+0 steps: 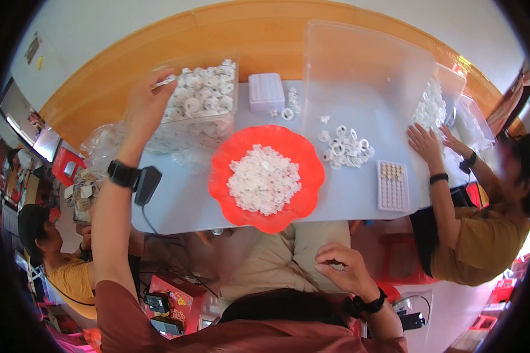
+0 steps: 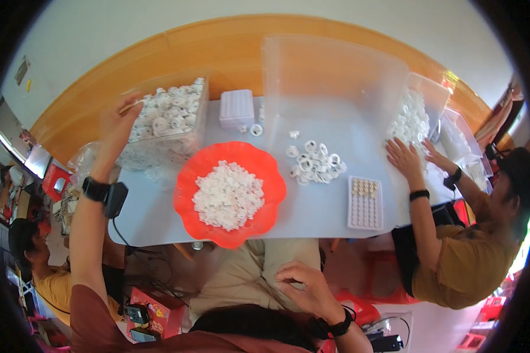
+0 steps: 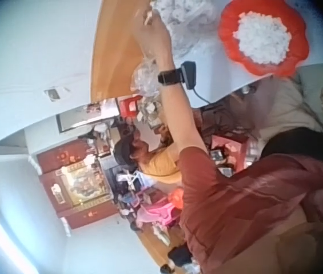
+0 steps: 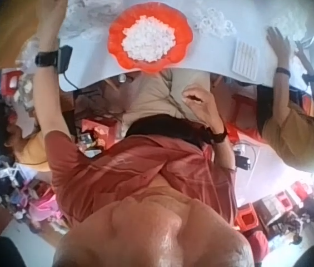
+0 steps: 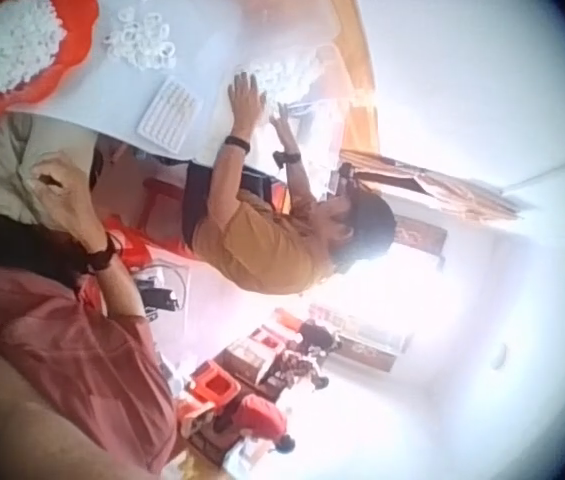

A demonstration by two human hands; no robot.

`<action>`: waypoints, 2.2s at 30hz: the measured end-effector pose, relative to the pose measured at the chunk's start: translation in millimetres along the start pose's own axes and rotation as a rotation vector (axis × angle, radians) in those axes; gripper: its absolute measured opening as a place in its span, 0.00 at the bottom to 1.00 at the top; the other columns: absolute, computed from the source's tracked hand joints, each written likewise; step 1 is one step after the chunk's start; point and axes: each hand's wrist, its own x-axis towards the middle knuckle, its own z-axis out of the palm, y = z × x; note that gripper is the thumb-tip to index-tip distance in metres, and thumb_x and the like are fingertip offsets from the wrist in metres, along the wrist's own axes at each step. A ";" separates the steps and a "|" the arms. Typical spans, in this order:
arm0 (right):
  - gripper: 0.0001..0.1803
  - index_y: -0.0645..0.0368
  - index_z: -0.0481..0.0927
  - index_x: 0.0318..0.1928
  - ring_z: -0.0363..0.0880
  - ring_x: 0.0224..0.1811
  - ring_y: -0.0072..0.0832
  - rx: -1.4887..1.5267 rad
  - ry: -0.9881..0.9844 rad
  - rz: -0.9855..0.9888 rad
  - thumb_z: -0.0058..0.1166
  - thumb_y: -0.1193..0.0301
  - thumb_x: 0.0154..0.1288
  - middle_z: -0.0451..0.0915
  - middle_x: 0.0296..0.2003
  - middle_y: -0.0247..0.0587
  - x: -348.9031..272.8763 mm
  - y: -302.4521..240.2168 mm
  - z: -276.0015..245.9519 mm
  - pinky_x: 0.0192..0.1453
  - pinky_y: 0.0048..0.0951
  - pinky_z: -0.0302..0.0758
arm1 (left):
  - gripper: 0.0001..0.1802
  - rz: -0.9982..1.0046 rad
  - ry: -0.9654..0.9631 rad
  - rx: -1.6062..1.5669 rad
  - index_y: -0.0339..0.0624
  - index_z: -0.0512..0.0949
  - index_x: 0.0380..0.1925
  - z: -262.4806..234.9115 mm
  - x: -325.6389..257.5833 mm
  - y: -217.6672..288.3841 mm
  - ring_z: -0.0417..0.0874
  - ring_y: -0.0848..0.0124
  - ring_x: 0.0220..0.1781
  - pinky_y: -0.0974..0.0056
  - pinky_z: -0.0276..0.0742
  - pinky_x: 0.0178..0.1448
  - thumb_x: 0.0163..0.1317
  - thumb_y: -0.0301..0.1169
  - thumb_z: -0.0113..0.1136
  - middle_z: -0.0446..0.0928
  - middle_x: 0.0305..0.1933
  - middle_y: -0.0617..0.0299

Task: Assembling small white plastic components by inserting metal pins or smaller parts into them.

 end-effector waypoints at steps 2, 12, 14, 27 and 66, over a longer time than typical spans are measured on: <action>0.11 0.62 0.81 0.42 0.82 0.45 0.34 -0.019 -0.001 0.013 0.63 0.82 0.58 0.82 0.42 0.44 3.0 0.2 -1.3 0.51 0.31 0.77 | 0.16 0.101 0.079 -0.105 0.32 0.80 0.50 5.9 -21.1 12.3 0.81 0.67 0.57 0.66 0.78 0.58 0.64 0.27 0.63 0.79 0.58 0.52; 0.09 0.63 0.81 0.41 0.81 0.41 0.30 -0.073 0.103 -0.068 0.63 0.82 0.60 0.82 0.39 0.41 13.8 -15.4 -36.2 0.46 0.27 0.77 | 0.11 0.185 -0.147 -0.138 0.34 0.81 0.45 35.7 -136.1 90.6 0.80 0.65 0.57 0.63 0.75 0.60 0.63 0.23 0.63 0.79 0.56 0.51; 0.09 0.63 0.82 0.41 0.81 0.40 0.28 -0.154 0.176 -0.108 0.63 0.82 0.60 0.82 0.38 0.40 15.0 -14.4 -51.4 0.44 0.26 0.76 | 0.09 0.202 -0.201 -0.159 0.35 0.81 0.42 42.1 -153.4 99.7 0.82 0.62 0.54 0.62 0.75 0.60 0.61 0.23 0.64 0.81 0.53 0.50; 0.11 0.59 0.83 0.43 0.80 0.43 0.42 -0.895 0.341 -0.166 0.60 0.74 0.59 0.82 0.42 0.42 104.4 -24.0 -120.8 0.46 0.38 0.77 | 0.10 0.275 -0.185 -0.427 0.36 0.83 0.34 81.8 -225.8 123.4 0.84 0.61 0.36 0.64 0.79 0.41 0.50 0.17 0.69 0.83 0.42 0.52; 0.18 0.60 0.80 0.45 0.79 0.45 0.45 -0.653 0.401 -0.439 0.68 0.77 0.51 0.83 0.41 0.46 75.3 -25.0 -60.5 0.48 0.39 0.77 | 0.17 -0.450 -0.715 -1.024 0.35 0.77 0.55 144.8 -263.4 141.5 0.81 0.75 0.48 0.68 0.79 0.52 0.67 0.25 0.62 0.79 0.54 0.58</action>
